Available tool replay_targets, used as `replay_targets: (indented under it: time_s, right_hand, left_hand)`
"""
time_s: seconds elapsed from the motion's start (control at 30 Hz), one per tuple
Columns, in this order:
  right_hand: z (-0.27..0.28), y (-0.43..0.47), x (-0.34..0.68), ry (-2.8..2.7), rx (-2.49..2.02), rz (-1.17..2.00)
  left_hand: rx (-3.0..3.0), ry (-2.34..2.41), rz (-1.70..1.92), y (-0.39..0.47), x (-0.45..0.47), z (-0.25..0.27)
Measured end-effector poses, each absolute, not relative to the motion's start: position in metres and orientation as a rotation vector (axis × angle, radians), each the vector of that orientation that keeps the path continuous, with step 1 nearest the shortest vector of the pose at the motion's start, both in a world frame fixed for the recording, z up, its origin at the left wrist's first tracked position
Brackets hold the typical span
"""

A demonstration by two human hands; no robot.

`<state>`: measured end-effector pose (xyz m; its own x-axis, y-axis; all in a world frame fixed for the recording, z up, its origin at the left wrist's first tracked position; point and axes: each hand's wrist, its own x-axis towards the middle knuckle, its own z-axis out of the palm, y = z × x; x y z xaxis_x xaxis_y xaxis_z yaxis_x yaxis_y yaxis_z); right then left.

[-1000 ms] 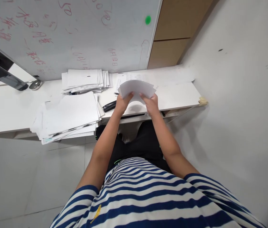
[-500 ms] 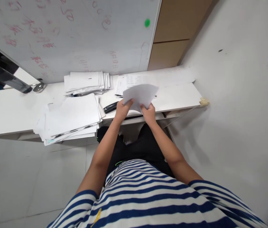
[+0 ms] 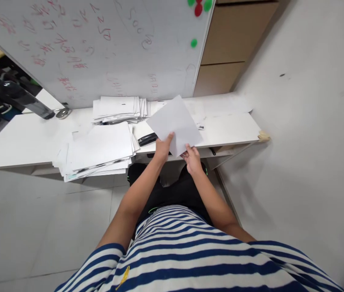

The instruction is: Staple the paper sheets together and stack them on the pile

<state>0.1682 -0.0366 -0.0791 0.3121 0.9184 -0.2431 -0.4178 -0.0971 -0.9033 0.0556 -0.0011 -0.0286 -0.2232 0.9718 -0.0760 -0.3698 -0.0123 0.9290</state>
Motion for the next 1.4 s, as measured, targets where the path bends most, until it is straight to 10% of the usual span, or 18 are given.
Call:
replay_targets:
  time_s: [0.27,0.53,1.4]
  right_hand:
    - [-0.102,-0.084,0.210,-0.395,-1.269,1.029]
    - [-0.092,-0.128,0.265,-0.328,-1.328,1.082]
    - [-0.088,-0.077,0.212,-0.768,-1.284,1.447]
  left_hand:
    - [1.416,1.451,1.418,0.011,0.024,-0.041]
    - [2.185,2.050,0.459,0.044,-0.045,-0.050]
    - [2.058,1.382,0.651,0.055,-0.056,0.003]
